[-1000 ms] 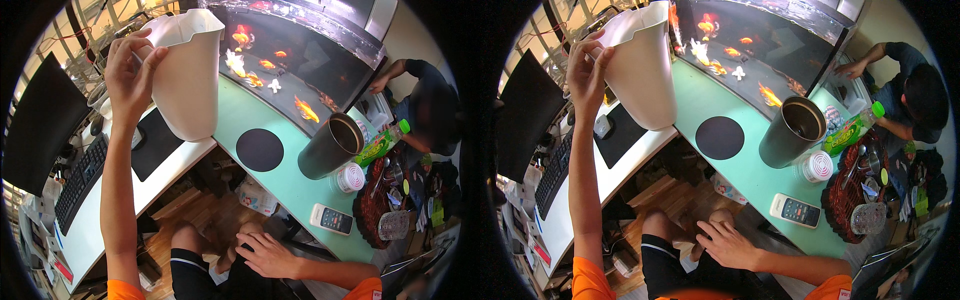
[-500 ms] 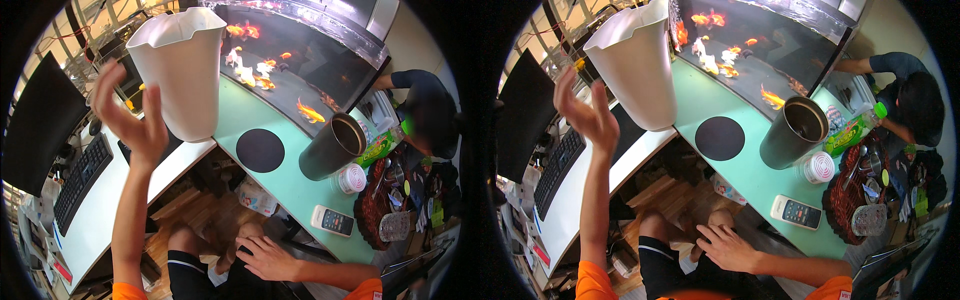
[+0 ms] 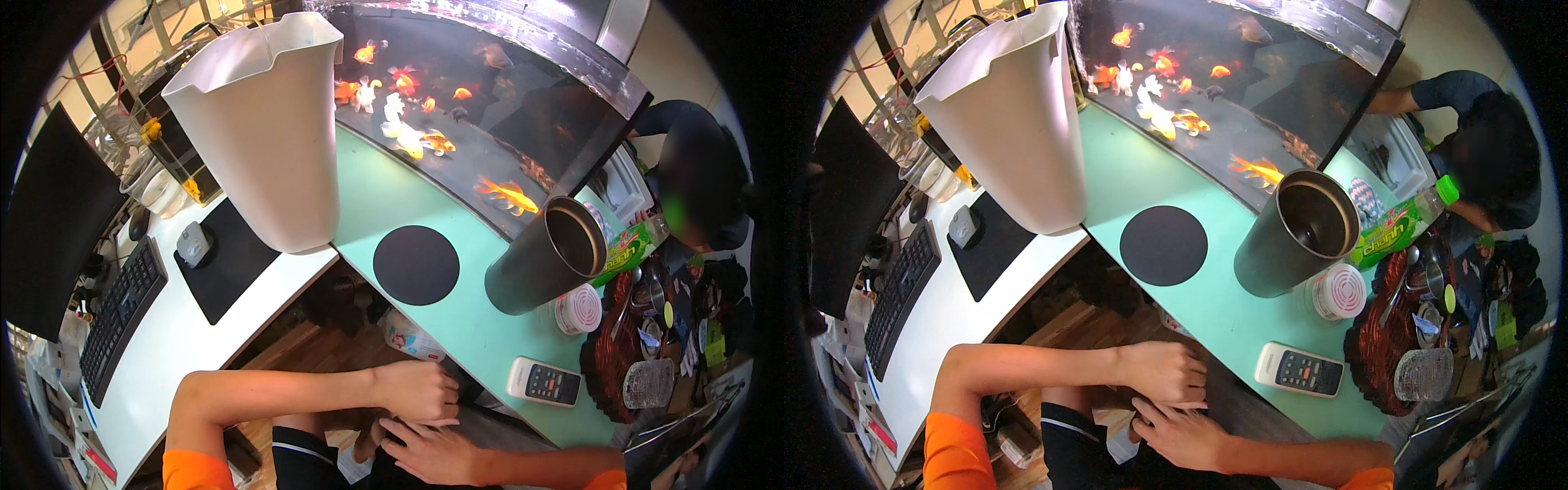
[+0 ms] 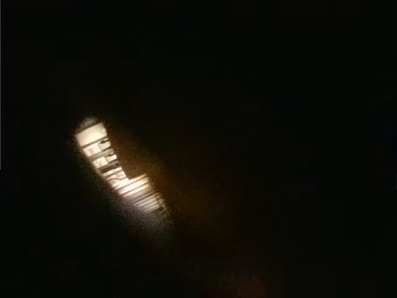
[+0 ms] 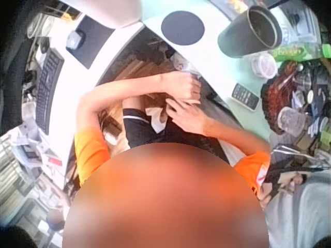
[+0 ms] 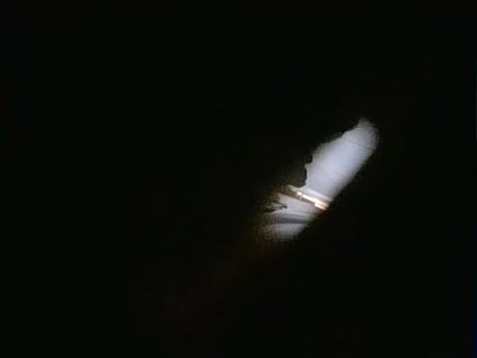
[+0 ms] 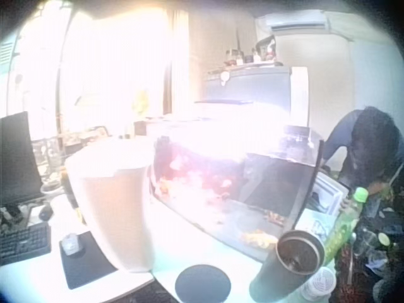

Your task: The person uses a net to transfer a fish from a white container into a glass aquarium. The person then pours water from the container into the aquarium.

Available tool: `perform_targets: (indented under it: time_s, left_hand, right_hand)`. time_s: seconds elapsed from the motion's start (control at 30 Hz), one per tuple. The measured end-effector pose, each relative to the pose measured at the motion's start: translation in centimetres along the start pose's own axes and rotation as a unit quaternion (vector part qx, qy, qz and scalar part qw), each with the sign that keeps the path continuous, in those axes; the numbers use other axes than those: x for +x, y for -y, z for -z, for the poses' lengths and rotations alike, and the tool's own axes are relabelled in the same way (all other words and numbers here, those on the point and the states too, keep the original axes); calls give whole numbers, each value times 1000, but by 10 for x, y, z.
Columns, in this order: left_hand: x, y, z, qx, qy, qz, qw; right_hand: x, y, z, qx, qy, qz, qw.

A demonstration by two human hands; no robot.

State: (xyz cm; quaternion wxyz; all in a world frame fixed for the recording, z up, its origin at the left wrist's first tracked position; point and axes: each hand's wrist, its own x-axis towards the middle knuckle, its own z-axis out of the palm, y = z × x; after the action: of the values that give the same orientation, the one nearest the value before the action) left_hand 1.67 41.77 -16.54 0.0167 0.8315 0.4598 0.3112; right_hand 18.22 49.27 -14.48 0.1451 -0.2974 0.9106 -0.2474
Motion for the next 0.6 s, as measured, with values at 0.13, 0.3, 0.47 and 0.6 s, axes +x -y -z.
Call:
perform_targets:
  time_s: [0.13,0.3,0.47,0.6]
  left_hand:
    - [-18,6,0,31,75,48,996]
    - [-26,5,5,26,76,72,994]
    - [-23,6,9,36,121,86,988]
    - [-23,6,16,60,127,81,987]
  right_hand:
    - [-2,0,4,-42,-14,31,999]
    - [-7,14,15,-70,44,13,996]
    - [-11,13,20,-104,38,23,994]
    - [-13,9,13,-93,39,19,995]
